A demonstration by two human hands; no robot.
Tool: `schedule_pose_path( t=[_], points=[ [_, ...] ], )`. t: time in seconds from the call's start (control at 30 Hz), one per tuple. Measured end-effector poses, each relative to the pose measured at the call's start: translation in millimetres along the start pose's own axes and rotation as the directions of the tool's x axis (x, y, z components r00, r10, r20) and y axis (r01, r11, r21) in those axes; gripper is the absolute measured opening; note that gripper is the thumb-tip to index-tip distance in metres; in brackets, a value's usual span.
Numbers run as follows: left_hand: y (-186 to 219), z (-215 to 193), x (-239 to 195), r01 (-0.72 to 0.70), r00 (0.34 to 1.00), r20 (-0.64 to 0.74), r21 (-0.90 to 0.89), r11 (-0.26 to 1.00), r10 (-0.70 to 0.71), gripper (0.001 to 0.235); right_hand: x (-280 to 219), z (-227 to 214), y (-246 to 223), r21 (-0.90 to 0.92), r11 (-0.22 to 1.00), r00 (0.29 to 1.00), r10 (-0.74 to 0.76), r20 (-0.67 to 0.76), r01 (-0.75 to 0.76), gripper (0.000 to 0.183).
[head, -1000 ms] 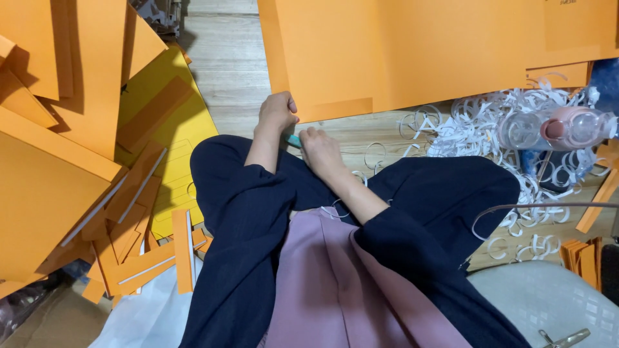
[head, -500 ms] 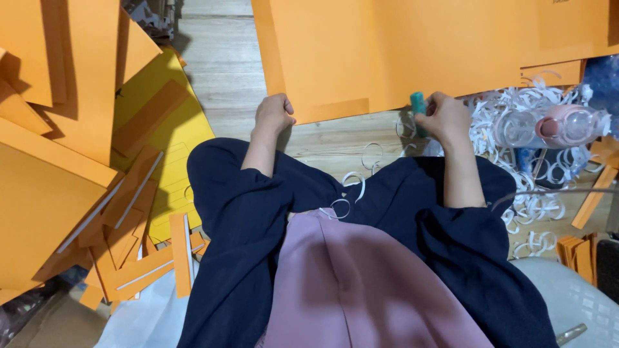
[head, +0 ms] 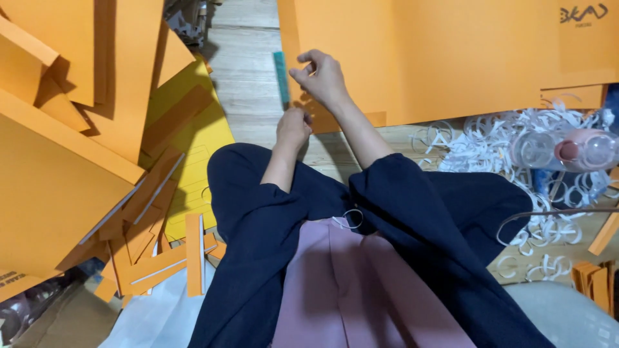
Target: The person folds orange folders, applies adhesive strips to the edges, and presses the seams using a small hand tool while sitting on the floor.
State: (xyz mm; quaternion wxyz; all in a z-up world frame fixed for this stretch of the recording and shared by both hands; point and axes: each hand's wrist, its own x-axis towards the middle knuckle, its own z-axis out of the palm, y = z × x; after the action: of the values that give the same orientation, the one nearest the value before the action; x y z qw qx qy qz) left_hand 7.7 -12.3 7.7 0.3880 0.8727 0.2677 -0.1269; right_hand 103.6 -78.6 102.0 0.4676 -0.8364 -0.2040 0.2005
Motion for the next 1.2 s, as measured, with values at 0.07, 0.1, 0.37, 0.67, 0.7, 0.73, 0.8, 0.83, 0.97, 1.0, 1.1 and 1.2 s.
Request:
schedule_pose_path(
  t=[0.07, 0.1, 0.37, 0.67, 0.7, 0.73, 0.8, 0.83, 0.97, 1.0, 1.1, 1.2],
  points=[
    [1, 2, 5, 0.065, 0.995, 0.069, 0.04, 0.997, -0.068, 0.015, -4, -5, -8, -0.041, 0.995, 0.995, -0.092, -0.029, 0.091, 0.028],
    [-3, 2, 6, 0.07, 0.995, 0.073, 0.037, 0.997, -0.072, 0.015, -12, -8, 9, -0.043, 0.995, 0.996, -0.088, -0.024, 0.087, 0.028],
    [-13, 2, 12, -0.016, 0.995, 0.095, 0.05, 0.999, 0.011, 0.016, -141, -24, 67, -0.579, 0.805, 0.775, 0.283, 0.566, 0.13, 0.024],
    [-9, 3, 6, -0.013, 0.999, 0.048, 0.036, 0.999, 0.011, 0.017, -172, -3, 69, -0.706, 0.627, 0.855, 0.12, 0.505, 0.329, 0.049],
    [-8, 4, 7, -0.016, 0.999, 0.05, 0.037, 0.999, 0.014, 0.017, -173, -3, 77, -0.708, 0.627, 0.856, 0.122, 0.502, 0.326, 0.049],
    [-8, 4, 7, -0.017, 0.999, 0.048, 0.036, 0.999, 0.015, 0.017, -173, -2, 85, -0.703, 0.629, 0.859, 0.108, 0.5, 0.33, 0.053],
    [-10, 5, 7, -0.009, 0.999, 0.046, 0.032, 0.999, 0.008, 0.017, -175, -9, 80, -0.697, 0.631, 0.857, 0.096, 0.506, 0.34, 0.056],
    [-11, 4, 8, -0.017, 0.998, 0.059, 0.036, 0.999, 0.015, 0.017, -175, -17, 66, -0.643, 0.694, 0.852, 0.08, 0.518, 0.325, 0.045],
    [-14, 6, 11, -0.027, 0.997, 0.067, 0.026, 0.999, 0.025, 0.018, -171, -29, 32, -0.596, 0.648, 0.83, -0.106, 0.547, 0.475, 0.034],
    [-12, 5, 10, -0.027, 0.997, 0.067, 0.025, 0.999, 0.025, 0.018, -167, -28, 30, -0.596, 0.647, 0.83, -0.106, 0.547, 0.475, 0.034],
    [-10, 2, 7, -0.018, 0.997, 0.071, 0.045, 0.999, 0.014, 0.017, -160, -17, 33, -0.505, 0.705, 0.786, -0.122, 0.606, 0.499, 0.047],
    [-9, 4, 8, -0.007, 0.998, 0.065, 0.033, 0.999, 0.005, 0.017, -159, -3, 57, -0.617, 0.491, 0.733, -0.067, 0.677, 0.614, 0.077]
  ],
)
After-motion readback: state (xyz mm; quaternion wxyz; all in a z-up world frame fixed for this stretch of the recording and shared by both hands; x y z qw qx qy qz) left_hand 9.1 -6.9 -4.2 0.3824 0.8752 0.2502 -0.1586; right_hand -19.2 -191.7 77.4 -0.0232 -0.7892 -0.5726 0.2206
